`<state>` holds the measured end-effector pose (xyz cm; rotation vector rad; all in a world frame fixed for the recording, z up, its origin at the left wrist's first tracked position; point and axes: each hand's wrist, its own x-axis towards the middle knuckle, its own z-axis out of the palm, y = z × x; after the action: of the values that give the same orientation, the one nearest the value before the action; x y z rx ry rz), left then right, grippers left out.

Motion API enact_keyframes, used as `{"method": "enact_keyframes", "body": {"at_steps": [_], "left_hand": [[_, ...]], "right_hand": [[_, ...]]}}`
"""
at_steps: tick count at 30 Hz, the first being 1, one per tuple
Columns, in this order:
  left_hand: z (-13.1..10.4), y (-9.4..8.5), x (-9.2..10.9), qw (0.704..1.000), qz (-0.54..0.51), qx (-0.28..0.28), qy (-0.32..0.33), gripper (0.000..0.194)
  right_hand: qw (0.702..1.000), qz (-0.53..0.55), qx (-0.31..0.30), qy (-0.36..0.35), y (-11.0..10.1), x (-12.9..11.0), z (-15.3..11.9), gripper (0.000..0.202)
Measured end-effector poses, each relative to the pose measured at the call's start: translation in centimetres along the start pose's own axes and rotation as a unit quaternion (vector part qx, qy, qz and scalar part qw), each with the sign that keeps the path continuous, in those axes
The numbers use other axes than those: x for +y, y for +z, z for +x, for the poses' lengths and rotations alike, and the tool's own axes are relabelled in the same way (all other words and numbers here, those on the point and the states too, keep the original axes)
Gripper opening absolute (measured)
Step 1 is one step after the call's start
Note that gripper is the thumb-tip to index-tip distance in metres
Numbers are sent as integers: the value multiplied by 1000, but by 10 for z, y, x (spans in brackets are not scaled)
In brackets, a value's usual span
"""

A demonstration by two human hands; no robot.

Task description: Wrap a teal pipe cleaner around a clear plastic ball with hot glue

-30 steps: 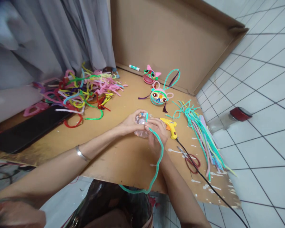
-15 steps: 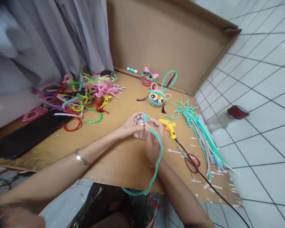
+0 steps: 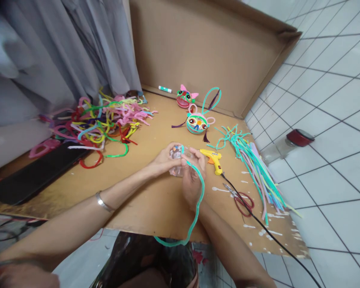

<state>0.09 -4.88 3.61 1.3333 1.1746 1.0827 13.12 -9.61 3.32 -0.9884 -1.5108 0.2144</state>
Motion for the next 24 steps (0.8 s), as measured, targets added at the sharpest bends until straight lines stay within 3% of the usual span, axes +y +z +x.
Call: {"method": "enact_keyframes", "body": {"at_steps": [11,19,24], "left_hand": [[0,1,-3,1000,20,6,16,60],[-6,0,13,997,70,-6,-24,67],[-8,-1,16,996,82,-16,-16,64]], "right_hand": [[1000,15,7,-1,1,0,-2,19],[999,34,-15,6,0,5,-3,19],[999,30,-8,23,1,7,-3,23]]}}
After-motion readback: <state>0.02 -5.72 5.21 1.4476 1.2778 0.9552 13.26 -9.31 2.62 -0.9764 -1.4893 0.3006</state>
